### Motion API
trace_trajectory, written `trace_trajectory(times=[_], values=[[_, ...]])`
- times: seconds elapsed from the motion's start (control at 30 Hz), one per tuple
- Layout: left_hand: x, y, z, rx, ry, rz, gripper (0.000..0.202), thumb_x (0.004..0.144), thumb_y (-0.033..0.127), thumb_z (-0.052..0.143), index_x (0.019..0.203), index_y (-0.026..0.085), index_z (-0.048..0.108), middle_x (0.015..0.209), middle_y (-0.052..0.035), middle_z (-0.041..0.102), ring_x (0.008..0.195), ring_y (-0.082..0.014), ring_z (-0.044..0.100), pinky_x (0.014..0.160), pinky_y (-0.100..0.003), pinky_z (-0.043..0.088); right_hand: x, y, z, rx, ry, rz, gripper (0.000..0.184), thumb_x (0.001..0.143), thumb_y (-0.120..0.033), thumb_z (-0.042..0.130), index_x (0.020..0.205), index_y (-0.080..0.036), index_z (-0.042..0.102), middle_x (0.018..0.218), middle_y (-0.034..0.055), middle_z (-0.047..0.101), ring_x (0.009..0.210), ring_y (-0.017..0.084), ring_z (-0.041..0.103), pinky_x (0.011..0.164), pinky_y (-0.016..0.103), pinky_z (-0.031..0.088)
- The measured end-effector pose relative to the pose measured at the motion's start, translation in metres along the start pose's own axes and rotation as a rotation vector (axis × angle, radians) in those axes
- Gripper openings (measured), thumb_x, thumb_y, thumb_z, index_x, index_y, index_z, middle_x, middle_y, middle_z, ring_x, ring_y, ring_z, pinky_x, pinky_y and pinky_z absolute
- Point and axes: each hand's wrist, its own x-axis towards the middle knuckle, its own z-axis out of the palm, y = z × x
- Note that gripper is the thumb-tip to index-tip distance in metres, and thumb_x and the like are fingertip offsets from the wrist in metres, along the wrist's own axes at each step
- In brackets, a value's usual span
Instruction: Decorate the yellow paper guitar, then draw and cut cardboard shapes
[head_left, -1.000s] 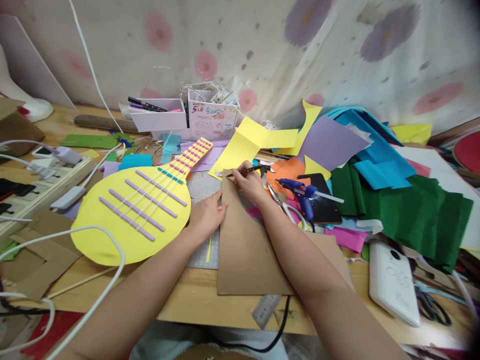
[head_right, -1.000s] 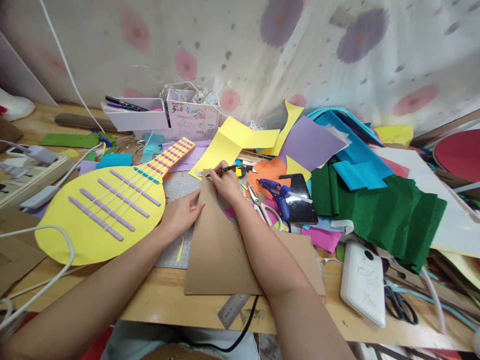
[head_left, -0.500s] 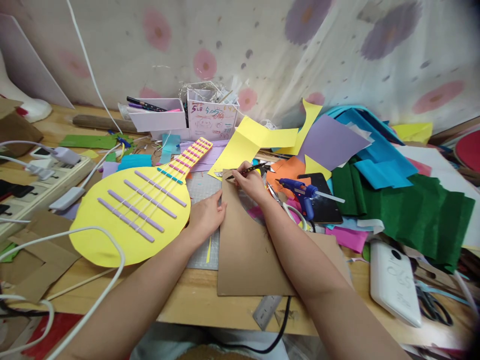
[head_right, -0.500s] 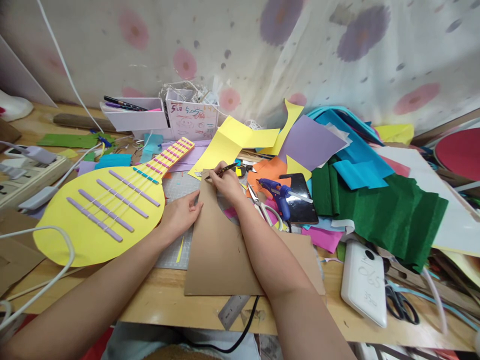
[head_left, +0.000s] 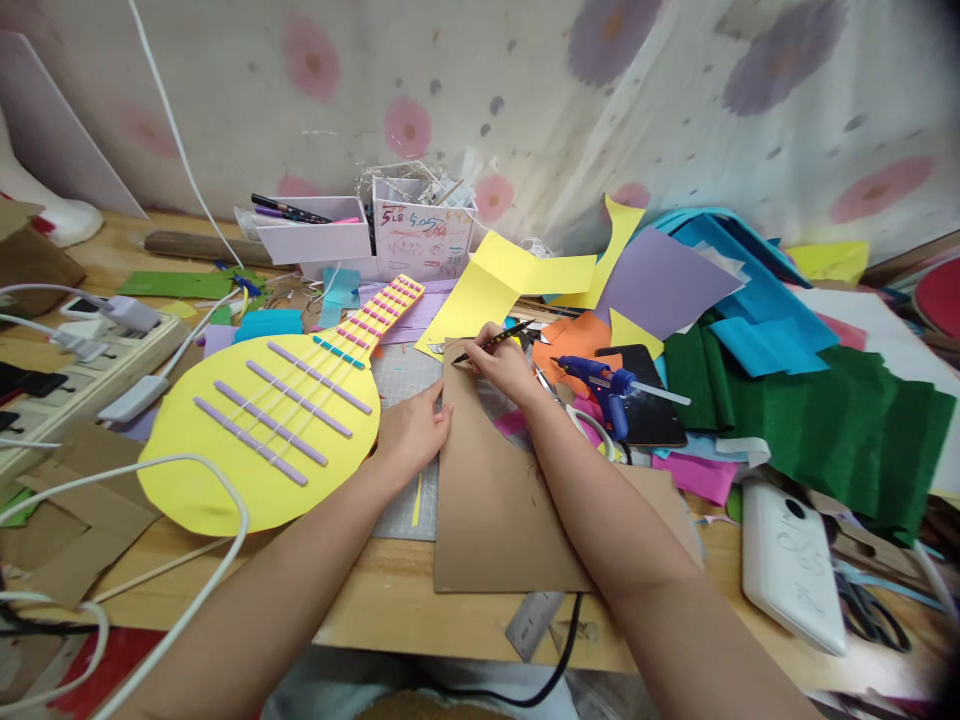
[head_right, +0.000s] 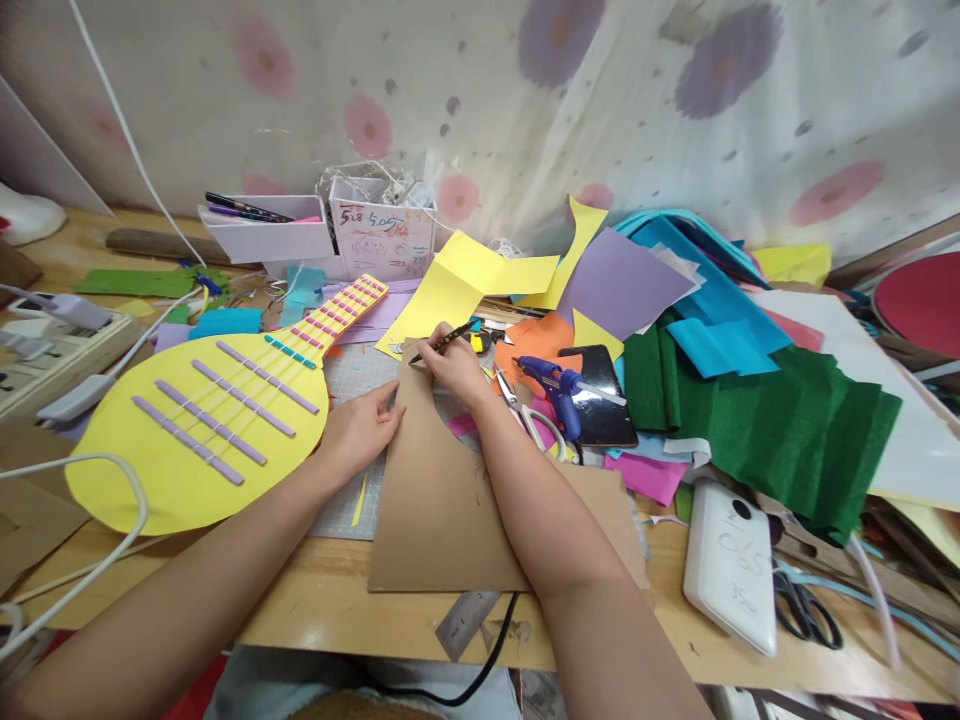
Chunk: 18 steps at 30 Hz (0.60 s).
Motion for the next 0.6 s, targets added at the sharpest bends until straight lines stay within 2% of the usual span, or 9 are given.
trace_trajectory(times=[0.13,0.3,0.43,0.6], values=[[-0.0004,0.0012,-0.0012,0.013,-0.002,-0.003,0.041,0.085,0.037,0.042,0.123,0.028,0.053,0.079,-0.0010,0.069,0.077,-0.0215,0.064,0.062,-0.028,0.039,0.0001,-0.0009,-0.0020,0.009,0.024,-0.005,0.013,0.072,-0.026,0.049,0.066,-0.021,0.039,0.052,-0.0076,0.044,0.052,0.009,0.045,0.054,0.023,0.033],[-0.0001,0.0014,-0.0014,0.006,-0.009,-0.004,0.040,0.085,0.037,0.043,0.123,0.028,0.053,0.078,-0.0009,0.069,0.077,-0.0214,0.064,0.063,-0.028,0.039,0.0017,0.0024,0.0009,0.007,0.009,-0.012,0.017,0.077,-0.037,0.049,0.073,-0.021,0.042,0.054,-0.0070,0.049,0.055,0.011,0.050,0.057,0.024,0.036],[0.0010,0.0006,-0.0001,0.003,-0.003,-0.016,0.039,0.084,0.037,0.044,0.121,0.028,0.054,0.079,-0.0012,0.069,0.078,-0.0216,0.064,0.062,-0.028,0.039,0.0027,0.0038,0.0022,-0.008,0.025,-0.025,0.018,0.079,-0.038,0.049,0.075,-0.021,0.043,0.056,-0.0065,0.050,0.057,0.012,0.050,0.059,0.025,0.036],[0.0015,-0.0005,0.0009,-0.016,0.005,-0.004,0.040,0.084,0.037,0.043,0.121,0.028,0.054,0.077,-0.0012,0.069,0.077,-0.0215,0.064,0.061,-0.028,0.037,0.0012,0.0006,-0.0002,0.022,0.013,0.000,0.014,0.074,-0.029,0.051,0.069,-0.021,0.041,0.053,-0.0070,0.046,0.053,0.011,0.046,0.055,0.024,0.034]])
